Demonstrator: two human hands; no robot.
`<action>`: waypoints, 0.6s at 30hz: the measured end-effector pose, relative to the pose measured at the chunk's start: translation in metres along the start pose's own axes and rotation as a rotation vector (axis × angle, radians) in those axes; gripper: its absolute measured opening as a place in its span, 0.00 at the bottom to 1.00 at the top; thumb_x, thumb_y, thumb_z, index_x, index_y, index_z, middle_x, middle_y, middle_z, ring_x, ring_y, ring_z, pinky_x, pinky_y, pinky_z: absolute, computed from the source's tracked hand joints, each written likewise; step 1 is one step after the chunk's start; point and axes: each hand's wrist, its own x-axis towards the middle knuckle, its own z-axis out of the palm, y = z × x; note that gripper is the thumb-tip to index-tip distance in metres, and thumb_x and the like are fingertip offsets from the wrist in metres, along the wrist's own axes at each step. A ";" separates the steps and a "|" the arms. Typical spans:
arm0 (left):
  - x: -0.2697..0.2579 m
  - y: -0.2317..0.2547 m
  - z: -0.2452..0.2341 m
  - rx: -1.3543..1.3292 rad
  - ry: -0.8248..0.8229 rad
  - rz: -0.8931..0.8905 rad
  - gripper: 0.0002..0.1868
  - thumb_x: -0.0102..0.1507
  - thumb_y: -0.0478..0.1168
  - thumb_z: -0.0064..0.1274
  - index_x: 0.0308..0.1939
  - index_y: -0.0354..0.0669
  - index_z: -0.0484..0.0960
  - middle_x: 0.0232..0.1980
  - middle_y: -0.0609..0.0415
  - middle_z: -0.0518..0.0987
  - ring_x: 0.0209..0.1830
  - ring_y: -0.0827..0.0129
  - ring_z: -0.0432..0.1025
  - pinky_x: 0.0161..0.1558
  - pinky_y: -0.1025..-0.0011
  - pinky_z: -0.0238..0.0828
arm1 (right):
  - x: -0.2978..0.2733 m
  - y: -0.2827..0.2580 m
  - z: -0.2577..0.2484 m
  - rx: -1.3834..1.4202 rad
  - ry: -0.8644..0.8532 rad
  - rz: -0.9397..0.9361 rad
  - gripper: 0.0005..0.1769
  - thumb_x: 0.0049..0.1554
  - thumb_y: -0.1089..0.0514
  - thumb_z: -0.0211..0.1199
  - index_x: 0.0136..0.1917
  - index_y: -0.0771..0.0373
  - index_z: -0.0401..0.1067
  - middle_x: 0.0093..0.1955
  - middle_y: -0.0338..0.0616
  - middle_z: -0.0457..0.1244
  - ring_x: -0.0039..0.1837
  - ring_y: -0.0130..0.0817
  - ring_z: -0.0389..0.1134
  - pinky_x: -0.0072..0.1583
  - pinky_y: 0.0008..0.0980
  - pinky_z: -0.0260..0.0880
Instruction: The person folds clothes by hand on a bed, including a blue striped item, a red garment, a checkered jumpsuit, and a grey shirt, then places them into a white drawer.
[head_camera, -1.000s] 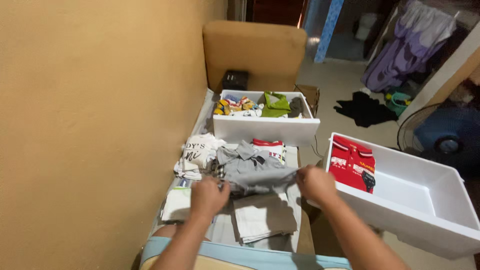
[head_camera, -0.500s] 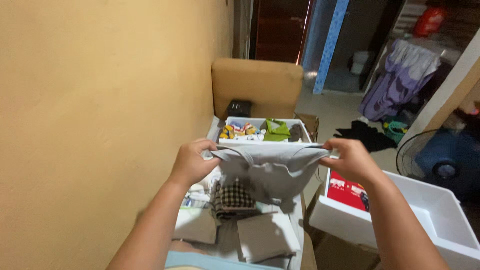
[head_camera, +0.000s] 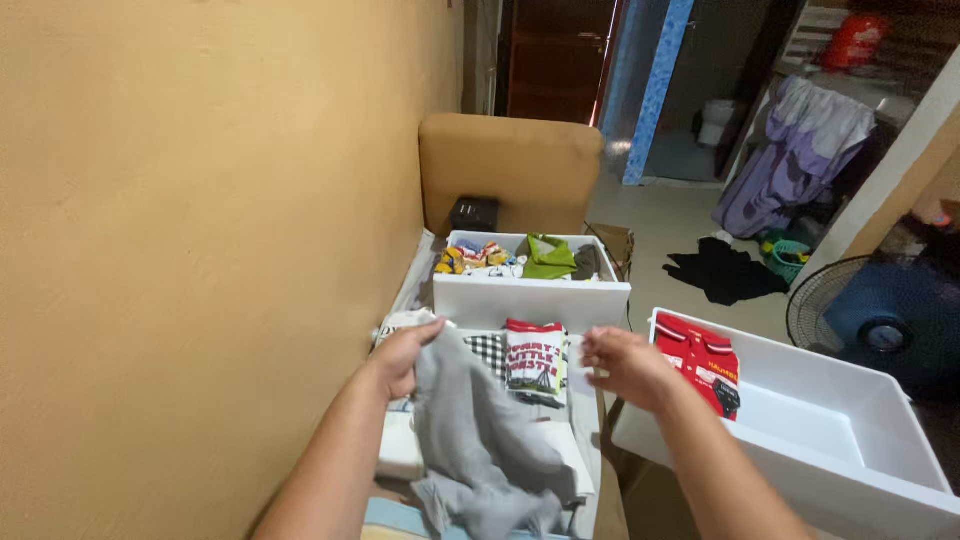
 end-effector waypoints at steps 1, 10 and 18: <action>0.001 0.000 0.005 -0.008 -0.068 0.019 0.17 0.70 0.48 0.46 0.51 0.38 0.80 0.46 0.47 0.84 0.43 0.59 0.80 0.50 0.58 0.79 | 0.004 0.005 0.008 0.002 0.000 -0.007 0.12 0.61 0.49 0.63 0.50 0.59 0.71 0.44 0.38 0.65 0.48 0.33 0.67 0.56 0.44 0.69; -0.023 0.031 0.074 -0.062 -0.358 0.167 0.21 0.71 0.47 0.42 0.60 0.36 0.78 0.55 0.48 0.83 0.52 0.62 0.79 0.59 0.60 0.74 | 0.046 0.079 0.082 -0.142 0.034 0.035 0.33 0.61 0.36 0.54 0.73 0.53 0.65 0.70 0.36 0.65 0.68 0.34 0.65 0.68 0.44 0.64; -0.044 0.055 0.067 -0.076 -0.423 0.223 0.27 0.73 0.49 0.39 0.64 0.28 0.73 0.58 0.41 0.80 0.57 0.57 0.77 0.65 0.57 0.69 | 0.049 0.063 0.024 0.299 -0.521 -0.114 0.18 0.66 0.42 0.56 0.60 0.55 0.67 0.65 0.43 0.66 0.69 0.44 0.66 0.72 0.59 0.62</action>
